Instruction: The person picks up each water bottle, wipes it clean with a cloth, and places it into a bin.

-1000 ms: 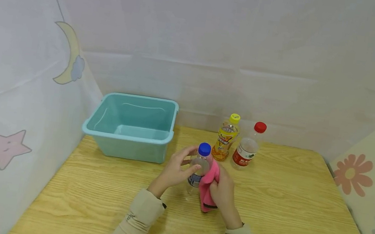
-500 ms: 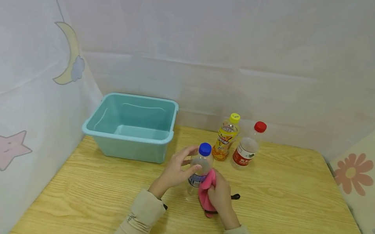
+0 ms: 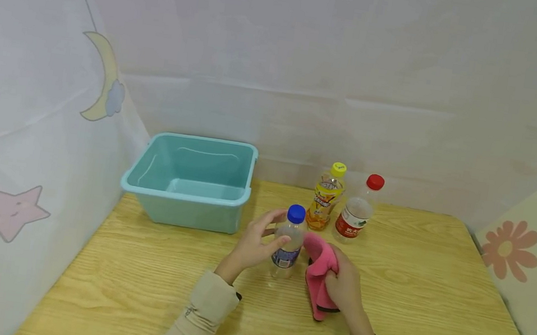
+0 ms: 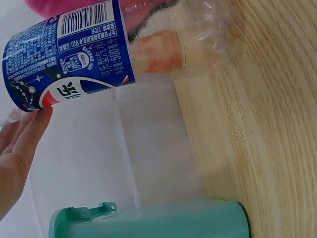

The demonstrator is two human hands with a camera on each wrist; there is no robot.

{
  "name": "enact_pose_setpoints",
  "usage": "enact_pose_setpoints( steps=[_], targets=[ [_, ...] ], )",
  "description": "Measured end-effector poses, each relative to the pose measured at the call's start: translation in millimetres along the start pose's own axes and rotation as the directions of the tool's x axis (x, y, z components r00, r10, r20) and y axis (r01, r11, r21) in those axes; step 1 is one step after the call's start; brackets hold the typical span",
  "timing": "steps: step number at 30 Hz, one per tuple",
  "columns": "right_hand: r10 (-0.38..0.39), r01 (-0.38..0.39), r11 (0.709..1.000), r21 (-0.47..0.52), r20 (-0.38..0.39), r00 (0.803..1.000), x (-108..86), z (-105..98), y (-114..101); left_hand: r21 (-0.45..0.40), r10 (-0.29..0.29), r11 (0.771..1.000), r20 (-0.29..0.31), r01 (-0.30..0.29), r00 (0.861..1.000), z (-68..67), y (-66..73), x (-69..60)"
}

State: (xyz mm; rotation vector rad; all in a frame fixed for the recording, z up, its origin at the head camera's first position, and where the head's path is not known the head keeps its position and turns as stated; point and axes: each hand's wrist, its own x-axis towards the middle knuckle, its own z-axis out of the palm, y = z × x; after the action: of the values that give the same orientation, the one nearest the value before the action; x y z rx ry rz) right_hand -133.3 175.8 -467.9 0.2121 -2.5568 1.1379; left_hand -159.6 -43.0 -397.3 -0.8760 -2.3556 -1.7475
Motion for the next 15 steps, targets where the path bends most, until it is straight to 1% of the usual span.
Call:
enact_pose_setpoints(
  steps=[8,13,15],
  targets=[
    [-0.060,0.054,0.995,-0.083,-0.070,0.996,-10.3,-29,15,-0.010,-0.014,1.000,0.002,0.014,1.000,1.2,0.0,0.7],
    [-0.069,0.058,0.990,-0.126,-0.085,0.994,-16.7,-45,19,-0.010,-0.026,1.000,0.008,0.026,1.000,1.0,0.2,0.5],
    [-0.073,0.061,0.987,-0.150,-0.079,0.994,-18.8,-50,21,-0.007,-0.030,1.000,0.010,0.030,1.000,1.0,0.4,0.4]
  ],
)
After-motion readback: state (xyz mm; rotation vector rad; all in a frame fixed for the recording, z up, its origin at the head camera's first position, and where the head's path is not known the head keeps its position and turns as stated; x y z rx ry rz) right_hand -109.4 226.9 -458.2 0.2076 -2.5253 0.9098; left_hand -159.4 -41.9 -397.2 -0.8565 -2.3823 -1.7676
